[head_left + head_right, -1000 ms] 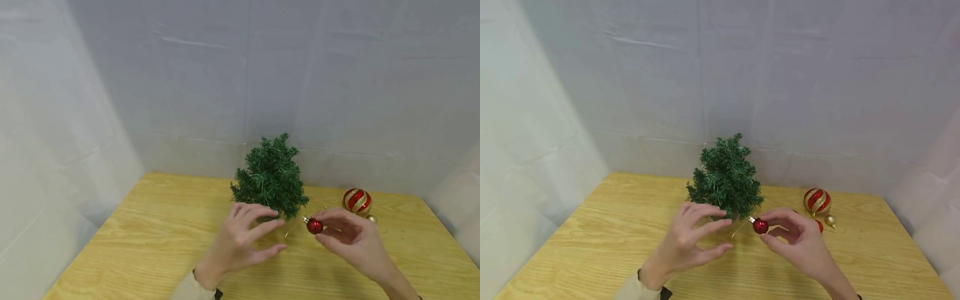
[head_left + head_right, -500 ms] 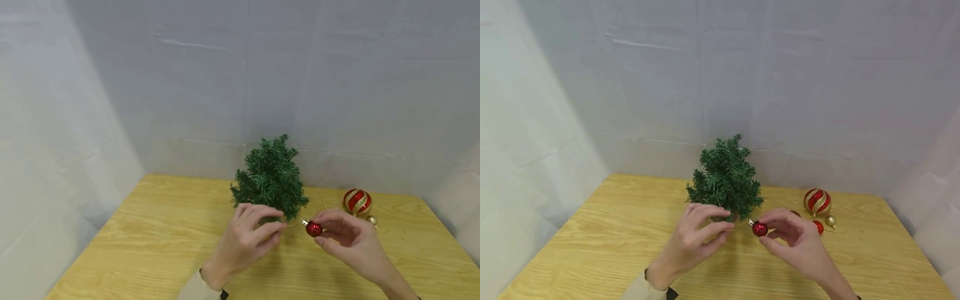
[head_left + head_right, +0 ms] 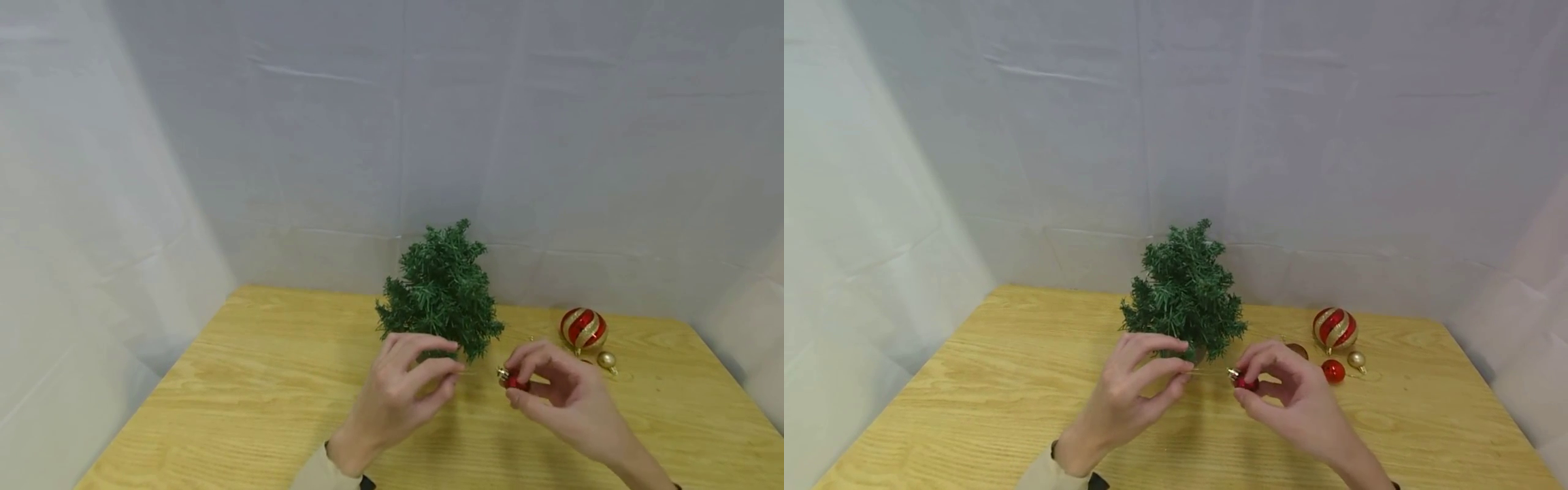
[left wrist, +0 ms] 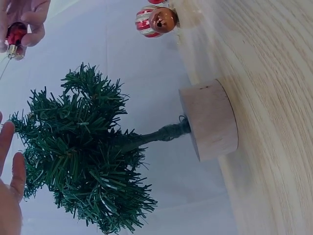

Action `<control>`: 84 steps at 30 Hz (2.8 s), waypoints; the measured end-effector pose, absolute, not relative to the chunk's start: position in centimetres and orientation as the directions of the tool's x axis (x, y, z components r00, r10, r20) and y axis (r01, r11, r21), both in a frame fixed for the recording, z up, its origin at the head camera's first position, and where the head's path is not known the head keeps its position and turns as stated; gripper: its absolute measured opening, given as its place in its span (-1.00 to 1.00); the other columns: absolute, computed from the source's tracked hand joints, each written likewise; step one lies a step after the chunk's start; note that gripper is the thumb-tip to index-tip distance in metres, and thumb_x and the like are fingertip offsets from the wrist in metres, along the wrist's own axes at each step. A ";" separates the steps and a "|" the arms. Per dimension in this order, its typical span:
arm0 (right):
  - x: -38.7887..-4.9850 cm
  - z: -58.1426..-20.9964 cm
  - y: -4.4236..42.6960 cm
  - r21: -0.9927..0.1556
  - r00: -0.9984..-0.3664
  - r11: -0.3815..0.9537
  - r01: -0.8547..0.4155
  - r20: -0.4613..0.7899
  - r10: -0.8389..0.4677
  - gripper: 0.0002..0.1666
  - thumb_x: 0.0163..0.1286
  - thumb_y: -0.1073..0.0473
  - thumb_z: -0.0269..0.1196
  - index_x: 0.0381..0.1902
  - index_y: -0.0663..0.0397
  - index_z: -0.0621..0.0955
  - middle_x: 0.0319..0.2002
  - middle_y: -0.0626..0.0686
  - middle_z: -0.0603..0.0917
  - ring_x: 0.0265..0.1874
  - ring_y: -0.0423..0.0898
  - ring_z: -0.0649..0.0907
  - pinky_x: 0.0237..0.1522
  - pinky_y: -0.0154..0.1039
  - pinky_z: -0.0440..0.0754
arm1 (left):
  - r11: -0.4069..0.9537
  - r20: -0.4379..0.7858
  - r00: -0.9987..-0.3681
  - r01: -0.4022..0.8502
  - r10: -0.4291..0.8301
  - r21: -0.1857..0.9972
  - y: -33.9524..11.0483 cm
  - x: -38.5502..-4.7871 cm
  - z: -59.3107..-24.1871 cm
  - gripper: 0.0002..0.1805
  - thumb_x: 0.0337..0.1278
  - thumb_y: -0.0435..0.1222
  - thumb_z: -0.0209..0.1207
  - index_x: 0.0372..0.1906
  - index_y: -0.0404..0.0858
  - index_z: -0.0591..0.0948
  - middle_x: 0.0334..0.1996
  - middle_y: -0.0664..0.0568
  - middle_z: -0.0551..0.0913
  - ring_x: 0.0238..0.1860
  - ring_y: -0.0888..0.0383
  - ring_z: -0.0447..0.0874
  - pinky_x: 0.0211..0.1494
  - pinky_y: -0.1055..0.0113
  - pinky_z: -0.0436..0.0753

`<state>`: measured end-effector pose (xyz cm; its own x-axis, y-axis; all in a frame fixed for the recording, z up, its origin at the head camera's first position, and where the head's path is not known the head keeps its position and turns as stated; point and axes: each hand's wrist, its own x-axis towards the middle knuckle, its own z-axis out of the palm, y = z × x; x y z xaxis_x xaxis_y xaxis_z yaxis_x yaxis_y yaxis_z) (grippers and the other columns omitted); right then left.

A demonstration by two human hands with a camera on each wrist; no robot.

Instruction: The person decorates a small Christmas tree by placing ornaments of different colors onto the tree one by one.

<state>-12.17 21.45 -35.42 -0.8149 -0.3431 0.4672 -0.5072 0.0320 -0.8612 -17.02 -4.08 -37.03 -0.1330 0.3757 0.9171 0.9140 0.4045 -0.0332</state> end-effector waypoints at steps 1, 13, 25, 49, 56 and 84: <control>-12.1 -35.5 21.3 -0.849 -0.814 0.068 -0.524 0.476 -0.331 -0.69 0.27 0.64 0.24 -0.23 0.17 0.54 -0.02 0.02 0.62 -0.09 -0.16 0.73 -0.16 -0.21 0.79 | 0.403 0.917 -0.139 0.915 0.374 -0.025 -4.1 -17.0 -37.0 -0.92 0.19 -0.30 0.33 -0.23 -0.12 0.75 -0.05 0.04 0.75 -0.08 0.19 0.70 0.07 0.30 0.58; -12.3 -36.1 20.0 -0.524 -0.613 0.317 -0.790 0.686 -0.393 -0.47 0.05 0.60 0.46 -0.15 -0.05 0.65 -0.19 -0.05 0.67 -0.36 -0.31 0.71 -0.39 -0.46 0.70 | 0.387 0.920 -0.163 0.922 0.357 0.013 -4.0 -16.7 -37.1 -0.91 0.18 -0.32 0.33 -0.23 -0.11 0.74 -0.05 0.04 0.74 -0.09 0.19 0.69 0.05 0.28 0.58; -12.8 -36.4 19.8 -0.424 -0.551 0.354 -0.834 0.686 -0.476 -0.56 0.17 0.43 0.47 -0.08 -0.15 0.70 -0.31 -0.18 0.71 -0.49 -0.46 0.57 -0.44 -0.60 0.54 | 0.349 0.931 -0.138 0.937 0.338 0.012 -3.7 -16.7 -37.0 -0.93 0.15 -0.31 0.33 -0.25 -0.15 0.72 -0.08 0.00 0.74 -0.12 0.19 0.69 0.04 0.35 0.58; -13.6 -35.7 19.2 -0.265 -0.408 0.400 -0.877 0.851 -0.332 -0.74 0.55 0.03 0.18 -0.17 0.05 0.72 -0.28 0.02 0.76 -0.35 -0.34 0.70 -0.30 -0.54 0.64 | 0.335 0.915 -0.215 0.937 0.341 0.095 -4.0 -17.0 -35.8 -0.95 0.24 -0.31 0.25 -0.26 -0.11 0.71 -0.03 0.01 0.71 -0.06 0.15 0.69 -0.02 0.27 0.53; -14.6 -34.0 18.7 -0.223 -0.367 0.428 -0.876 0.884 -0.291 -0.68 0.54 -0.02 0.19 -0.25 0.06 0.73 -0.30 0.03 0.78 -0.28 -0.24 0.73 -0.26 -0.57 0.58 | 0.341 0.919 -0.226 0.934 0.323 0.110 -4.3 -17.6 -34.8 -0.89 0.36 -0.24 0.19 -0.25 -0.10 0.71 -0.03 0.00 0.71 -0.08 0.11 0.67 -0.13 0.29 0.46; -17.8 -31.2 17.4 -0.326 -0.432 0.473 -0.818 0.892 -0.133 -0.82 0.19 0.45 0.35 -0.26 0.14 0.73 -0.32 0.06 0.78 -0.32 -0.28 0.71 -0.16 -0.44 0.65 | 0.511 0.886 -0.377 0.836 0.270 0.200 -3.7 -19.5 -31.2 -0.92 0.29 -0.25 0.27 -0.26 -0.13 0.75 0.02 0.00 0.72 0.07 0.06 0.68 -0.01 0.14 0.55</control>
